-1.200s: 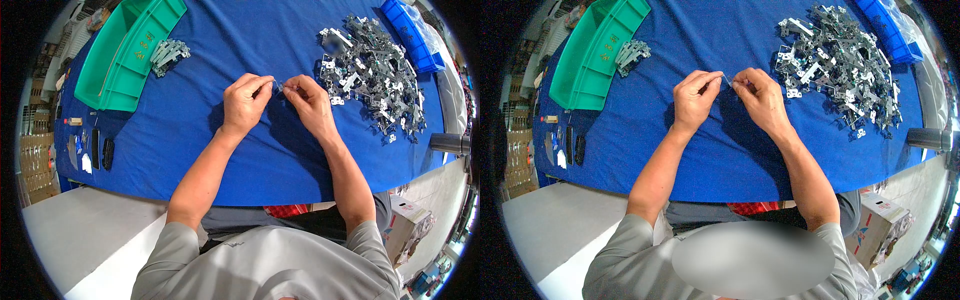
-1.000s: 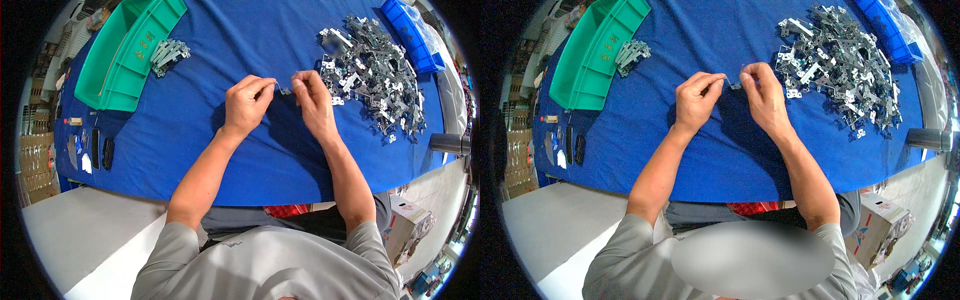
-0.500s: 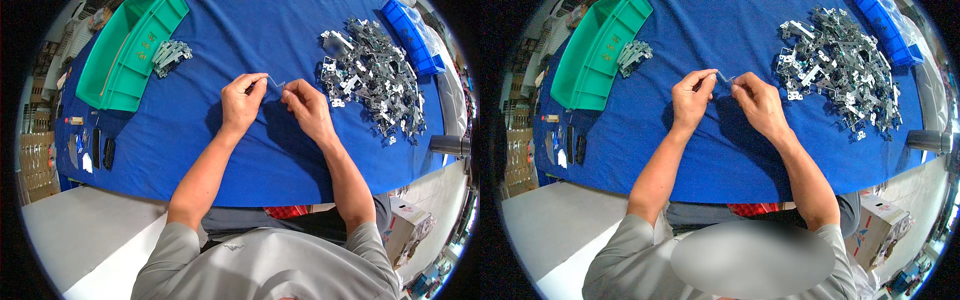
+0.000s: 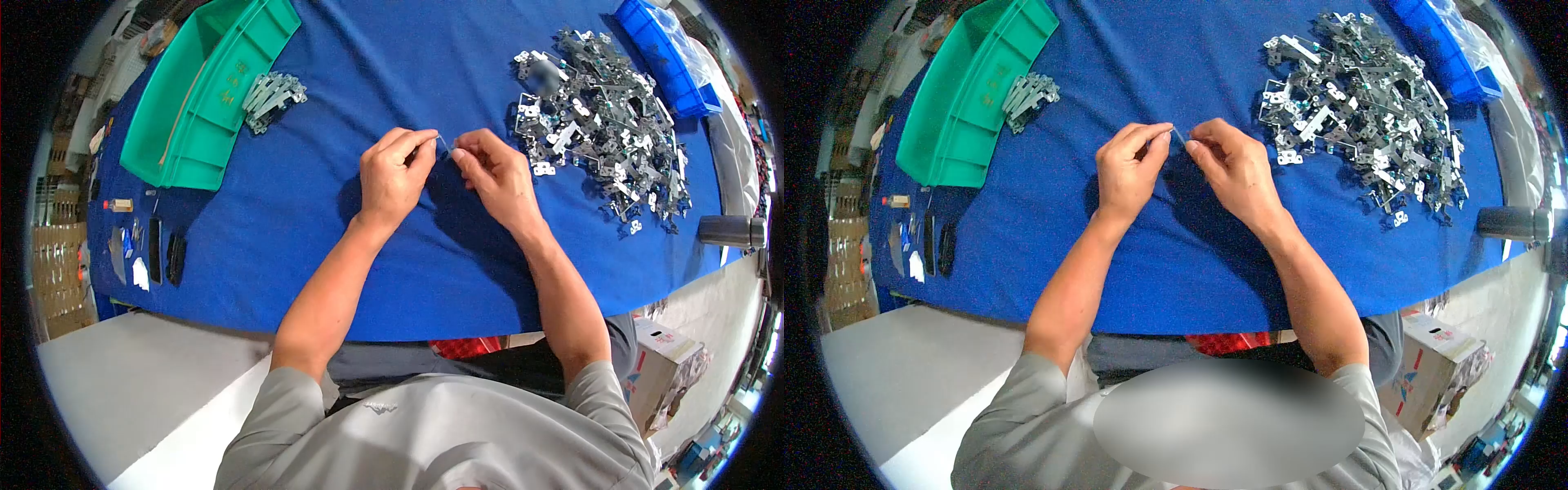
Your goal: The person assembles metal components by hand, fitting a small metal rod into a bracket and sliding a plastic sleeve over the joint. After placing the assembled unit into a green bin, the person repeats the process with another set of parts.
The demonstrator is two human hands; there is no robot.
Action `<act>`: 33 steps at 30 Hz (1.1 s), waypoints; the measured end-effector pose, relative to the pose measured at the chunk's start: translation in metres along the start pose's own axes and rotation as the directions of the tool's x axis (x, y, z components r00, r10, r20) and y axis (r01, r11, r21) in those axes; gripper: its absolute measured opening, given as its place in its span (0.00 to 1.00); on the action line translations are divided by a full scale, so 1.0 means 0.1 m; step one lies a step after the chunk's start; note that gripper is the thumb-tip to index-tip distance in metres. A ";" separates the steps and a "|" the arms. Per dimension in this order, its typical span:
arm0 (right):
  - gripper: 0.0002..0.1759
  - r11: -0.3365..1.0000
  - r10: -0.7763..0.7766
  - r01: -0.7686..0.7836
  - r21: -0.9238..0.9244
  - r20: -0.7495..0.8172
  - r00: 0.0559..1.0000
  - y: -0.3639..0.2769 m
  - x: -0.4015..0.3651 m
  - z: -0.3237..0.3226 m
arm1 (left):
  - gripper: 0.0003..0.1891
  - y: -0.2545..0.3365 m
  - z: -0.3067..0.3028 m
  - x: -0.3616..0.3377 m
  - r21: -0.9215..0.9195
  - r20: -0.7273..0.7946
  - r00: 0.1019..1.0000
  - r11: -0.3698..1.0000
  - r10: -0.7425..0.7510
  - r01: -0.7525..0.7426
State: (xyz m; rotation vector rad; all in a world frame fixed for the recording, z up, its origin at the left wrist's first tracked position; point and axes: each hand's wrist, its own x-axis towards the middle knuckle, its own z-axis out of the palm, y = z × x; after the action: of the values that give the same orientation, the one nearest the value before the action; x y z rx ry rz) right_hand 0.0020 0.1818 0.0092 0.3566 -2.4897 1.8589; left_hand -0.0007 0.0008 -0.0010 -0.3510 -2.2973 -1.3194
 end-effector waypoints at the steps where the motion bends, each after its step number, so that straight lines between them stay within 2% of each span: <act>1: 0.08 0.995 -0.065 0.064 -0.081 -0.013 0.998 0.01 0.01 0.00 | 0.06 0.02 0.00 -0.01 0.010 0.011 1.000 1.000 0.016 -0.016; 2: 0.08 0.978 -0.130 0.125 -0.164 -0.019 0.991 0.01 0.02 -0.01 | 0.06 0.03 -0.01 -0.01 0.019 0.022 0.999 0.999 0.032 -0.032; 7: 0.06 0.969 -0.220 0.200 -0.146 -0.136 0.966 0.03 0.03 -0.02 | 0.07 0.05 0.02 -0.04 0.017 0.064 0.987 0.989 0.148 -0.149; 9: 0.06 0.963 -0.259 0.241 -0.125 -0.157 0.953 0.00 0.04 -0.02 | 0.07 0.01 0.02 -0.03 -0.104 0.089 0.994 0.992 -0.061 0.071; 10: 0.06 0.948 -0.293 0.274 -0.159 -0.112 0.949 -0.01 0.04 -0.01 | 0.07 -0.01 -0.01 -0.02 -0.158 0.109 0.981 0.971 -0.163 0.179; 11: 0.06 0.932 -0.325 0.307 -0.192 -0.067 0.943 -0.02 0.03 -0.01 | 0.09 -0.02 -0.06 0.00 -0.230 0.205 0.911 0.887 -0.358 0.401; 13: 0.04 0.897 -0.347 0.339 -0.283 0.023 0.938 -0.09 0.02 -0.04 | 0.11 -0.03 -0.12 0.04 -0.426 0.309 0.849 0.735 -0.429 0.527; 14: 0.04 0.902 -0.329 0.320 -0.289 0.016 0.944 -0.07 0.02 -0.04 | 0.12 -0.03 -0.13 0.06 -0.509 0.368 0.813 0.634 -0.451 0.582; 15: 0.04 0.907 -0.311 0.299 -0.296 0.009 0.950 -0.03 0.02 -0.03 | 0.15 -0.02 -0.15 0.08 -0.583 0.395 0.826 0.585 -0.403 0.564; 18: 0.04 0.939 -0.254 0.243 -0.243 -0.014 0.967 0.01 0.02 -0.01 | 0.16 -0.08 -0.17 0.07 -0.631 0.495 0.801 0.495 -0.336 0.597; 21: 0.04 0.978 -0.177 0.174 -0.114 -0.011 0.984 0.07 0.01 0.02 | 0.20 -0.05 -0.22 0.13 -0.766 0.590 0.764 0.116 -0.262 0.632; 24: 0.05 0.999 -0.024 0.023 0.030 0.022 0.999 -0.01 0.02 -0.02 | 0.24 0.02 -0.22 0.14 -0.838 0.545 0.826 -0.108 -0.141 0.534; 25: 0.06 0.996 0.039 -0.042 0.079 0.041 0.998 -0.04 0.01 -0.02 | 0.24 0.03 -0.20 0.12 -0.857 0.508 0.845 0.005 -0.166 0.516; 27: 0.07 0.994 0.029 -0.037 0.105 0.069 0.997 -0.02 -0.01 0.01 | 0.25 0.06 -0.15 0.11 -0.853 0.430 0.881 0.232 -0.197 0.468; 29: 0.07 0.998 -0.020 0.013 0.065 0.101 0.995 -0.02 -0.01 0.00 | 0.22 0.05 -0.12 0.11 -0.811 0.395 0.879 0.349 -0.265 0.470; 32: 0.06 1.000 -0.011 0.011 0.007 0.146 0.989 -0.05 -0.02 -0.01 | 0.18 -0.03 -0.18 0.11 -0.705 0.344 0.875 0.522 -0.339 0.480; 33: 0.06 0.998 -0.044 0.041 0.038 0.085 0.995 0.04 -0.03 0.03 | 0.16 -0.05 -0.21 0.11 -0.655 0.324 0.874 0.580 -0.363 0.484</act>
State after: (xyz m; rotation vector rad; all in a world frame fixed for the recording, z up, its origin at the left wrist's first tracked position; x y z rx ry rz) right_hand 0.0048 0.1802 0.0042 0.4975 -2.4835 1.9141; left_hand -0.0068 -0.0197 0.0094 -0.1312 -1.9181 -2.5442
